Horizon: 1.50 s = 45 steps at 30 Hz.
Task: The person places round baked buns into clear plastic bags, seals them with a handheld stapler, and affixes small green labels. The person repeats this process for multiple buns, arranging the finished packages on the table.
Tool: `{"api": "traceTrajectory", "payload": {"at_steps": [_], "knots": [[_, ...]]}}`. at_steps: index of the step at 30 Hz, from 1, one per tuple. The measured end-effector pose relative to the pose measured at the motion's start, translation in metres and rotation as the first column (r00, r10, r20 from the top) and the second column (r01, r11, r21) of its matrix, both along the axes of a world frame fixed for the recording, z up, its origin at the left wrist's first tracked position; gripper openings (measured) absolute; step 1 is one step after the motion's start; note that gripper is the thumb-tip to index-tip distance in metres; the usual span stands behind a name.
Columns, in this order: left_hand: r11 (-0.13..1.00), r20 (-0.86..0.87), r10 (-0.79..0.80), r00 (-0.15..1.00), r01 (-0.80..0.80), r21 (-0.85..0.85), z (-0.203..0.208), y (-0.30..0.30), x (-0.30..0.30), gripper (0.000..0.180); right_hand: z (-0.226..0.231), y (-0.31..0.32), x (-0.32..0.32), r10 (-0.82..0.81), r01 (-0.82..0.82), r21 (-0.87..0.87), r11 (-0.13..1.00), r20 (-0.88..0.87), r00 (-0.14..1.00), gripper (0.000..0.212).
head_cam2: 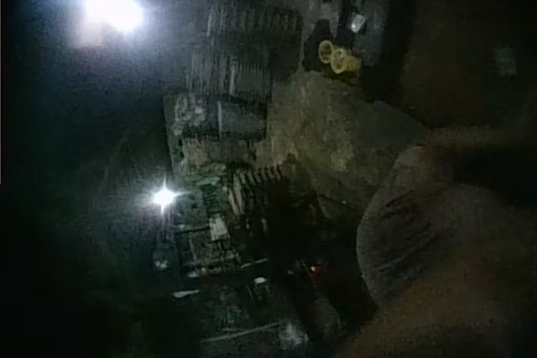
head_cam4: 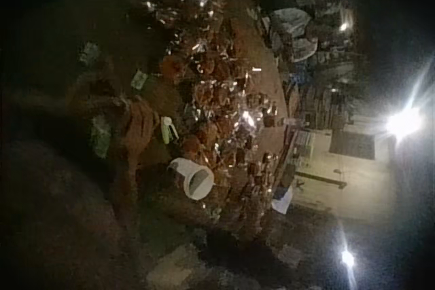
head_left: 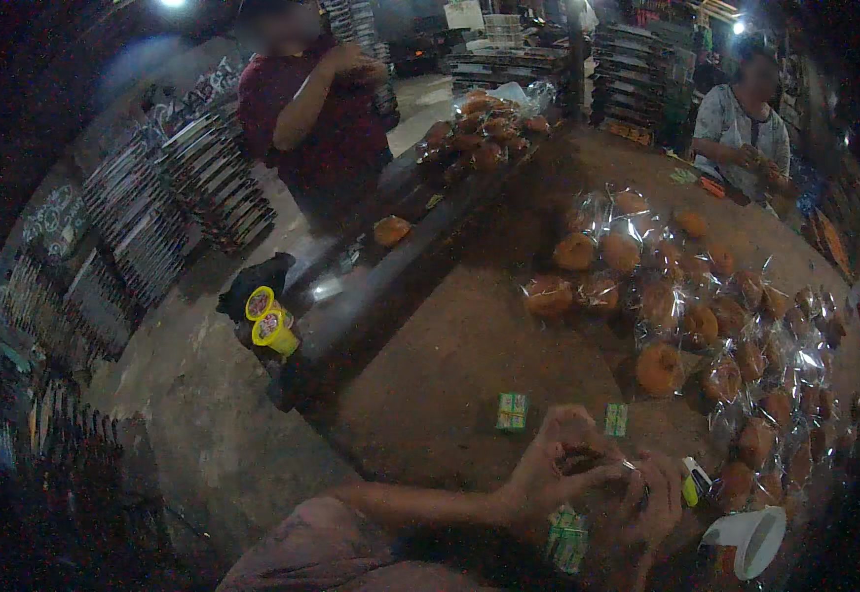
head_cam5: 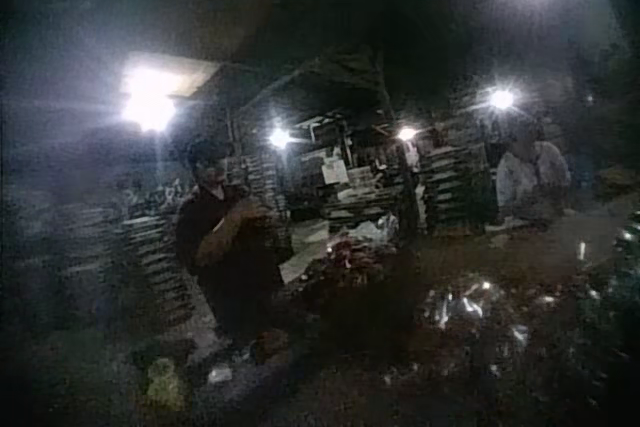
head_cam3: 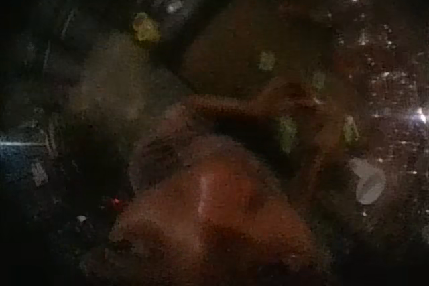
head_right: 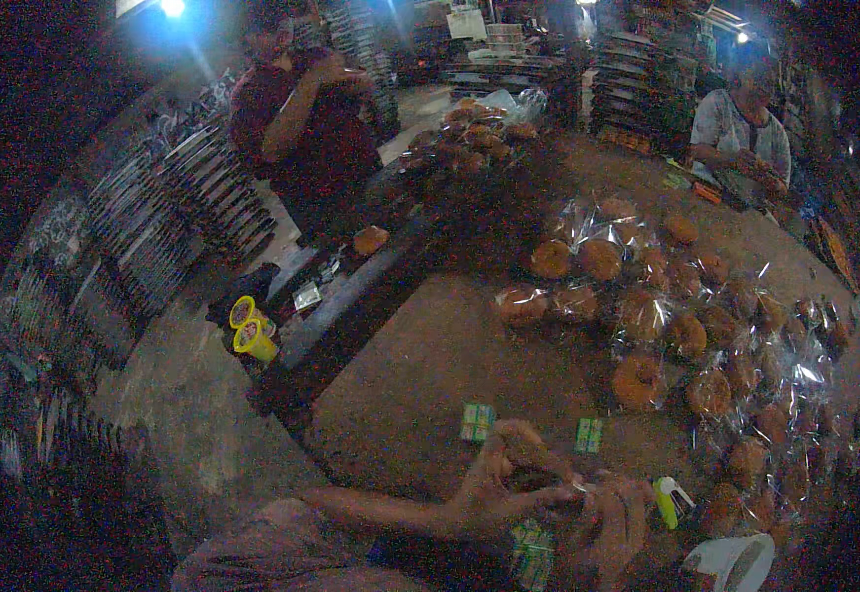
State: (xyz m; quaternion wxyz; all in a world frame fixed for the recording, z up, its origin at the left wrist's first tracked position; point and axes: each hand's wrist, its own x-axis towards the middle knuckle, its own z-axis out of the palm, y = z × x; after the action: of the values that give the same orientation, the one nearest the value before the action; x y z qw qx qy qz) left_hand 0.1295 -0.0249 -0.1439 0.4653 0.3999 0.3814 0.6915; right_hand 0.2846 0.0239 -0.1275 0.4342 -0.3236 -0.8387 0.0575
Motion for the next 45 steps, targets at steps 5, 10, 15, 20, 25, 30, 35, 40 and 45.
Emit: {"api": "traceTrajectory", "payload": {"at_steps": [5,10,15,20,25,30,35,40,45], "knots": [[0.999,0.208,0.019,0.978,-0.013,-0.033,-0.003,0.000,-0.003,0.031,0.012,-0.003,-0.012,0.087,-0.126,-0.245,0.961,-0.165,0.983,0.013],[0.986,-0.036,-0.161,0.986,0.159,-0.052,0.001,0.007,-0.013,0.028,0.023,-0.014,-0.032,0.020,-0.060,-0.109,0.992,-0.334,0.942,0.013],[0.961,-0.061,-0.275,0.960,0.273,-0.041,0.003,0.009,-0.014,0.021,0.029,-0.024,-0.031,-0.039,-0.048,-0.257,0.965,-0.320,0.947,0.015],[0.970,-0.206,-0.239,0.949,0.243,-0.006,0.009,0.008,-0.021,0.015,0.012,-0.014,-0.034,0.126,-0.093,0.108,0.990,-0.352,0.928,0.018],[0.970,-0.210,-0.243,0.947,0.243,-0.028,0.017,0.003,-0.026,0.011,-0.001,-0.007,-0.027,0.100,-0.060,0.155,0.986,-0.262,0.960,0.022],[0.976,-0.288,-0.190,0.938,0.213,0.049,0.017,0.005,-0.029,0.011,0.004,0.003,-0.015,0.135,-0.134,0.022,0.991,-0.084,0.987,0.021],[0.971,-0.466,-0.103,0.879,0.190,0.143,0.013,0.010,-0.029,0.014,-0.001,0.004,-0.007,0.070,-0.063,0.108,0.992,-0.062,0.996,0.022],[0.997,-0.581,-0.014,0.814,0.056,0.055,0.010,0.004,-0.026,0.021,-0.016,0.019,-0.001,0.146,-0.135,0.109,0.985,-0.102,0.984,0.032],[0.997,-0.184,0.074,0.980,-0.080,-0.022,0.016,-0.001,-0.008,0.017,-0.026,0.018,-0.008,0.156,-0.162,-0.024,0.986,-0.167,0.974,0.025]]}}
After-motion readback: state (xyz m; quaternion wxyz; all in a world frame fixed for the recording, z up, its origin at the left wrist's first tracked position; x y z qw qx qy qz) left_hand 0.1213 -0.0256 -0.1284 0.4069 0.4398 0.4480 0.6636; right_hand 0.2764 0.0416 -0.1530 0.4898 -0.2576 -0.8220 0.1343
